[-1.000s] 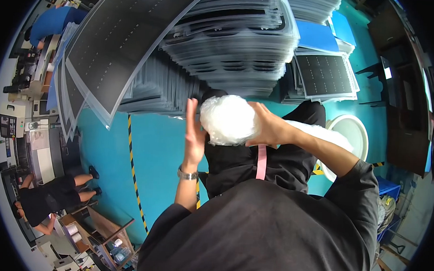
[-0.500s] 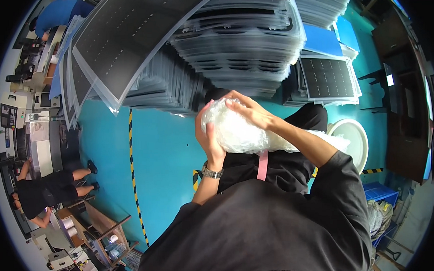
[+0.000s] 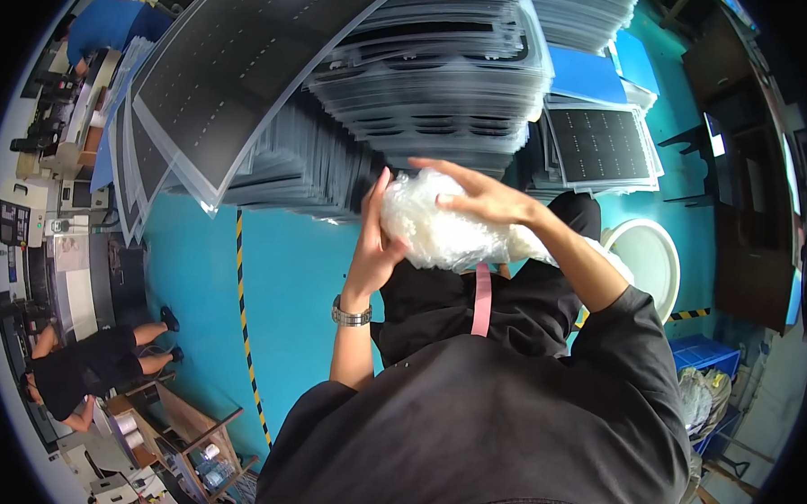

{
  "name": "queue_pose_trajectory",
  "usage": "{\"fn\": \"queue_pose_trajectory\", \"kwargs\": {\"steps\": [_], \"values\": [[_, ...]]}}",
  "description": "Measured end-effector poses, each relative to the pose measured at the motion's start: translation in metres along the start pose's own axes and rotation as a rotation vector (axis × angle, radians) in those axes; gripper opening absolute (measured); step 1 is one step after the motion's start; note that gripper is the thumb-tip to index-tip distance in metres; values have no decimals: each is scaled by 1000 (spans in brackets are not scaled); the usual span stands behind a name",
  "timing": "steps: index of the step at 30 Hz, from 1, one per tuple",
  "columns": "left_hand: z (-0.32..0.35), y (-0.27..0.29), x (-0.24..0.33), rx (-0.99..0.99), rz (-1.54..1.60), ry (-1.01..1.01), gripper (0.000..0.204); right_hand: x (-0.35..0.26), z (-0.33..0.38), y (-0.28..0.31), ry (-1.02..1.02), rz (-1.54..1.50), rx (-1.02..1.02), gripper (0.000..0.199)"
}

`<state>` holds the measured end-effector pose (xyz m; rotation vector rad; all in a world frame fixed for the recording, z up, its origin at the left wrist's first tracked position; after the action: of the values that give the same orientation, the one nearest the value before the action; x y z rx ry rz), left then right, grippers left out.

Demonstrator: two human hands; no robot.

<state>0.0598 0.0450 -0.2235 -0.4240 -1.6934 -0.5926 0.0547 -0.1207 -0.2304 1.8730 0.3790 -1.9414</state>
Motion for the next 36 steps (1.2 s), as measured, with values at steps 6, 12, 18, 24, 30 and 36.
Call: {"fn": "queue_pose_trajectory", "kwargs": {"steps": [6,12,18,24,30,36], "values": [[-7,-7,-4,272,132,-55,73,23,8,-13,-351,94,223,103],[-3,21,-20,448,173,80,37,-1,25,25,-179,265,296,89],[-5,16,-50,604,48,212,31,19,48,-31,-139,860,440,123],[7,3,-18,110,-394,-41,109,34,48,-8,-228,673,357,109],[8,-6,-10,255,-434,-33,119,31,39,-26,-233,632,333,94],[20,-6,-27,290,-539,69,97,61,37,-28,-331,527,81,106]]}}
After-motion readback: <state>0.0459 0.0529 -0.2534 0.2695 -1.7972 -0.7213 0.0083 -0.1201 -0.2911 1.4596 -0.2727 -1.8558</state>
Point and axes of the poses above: each hand's wrist, its own z-axis away from the middle knuckle, its own y-axis out of the back of the hand, x = y × z, the point moved 9 cm from there along -z, towards the middle knuckle, and after that the axes turned 2 degrees about -x, right-handed, at the moved point
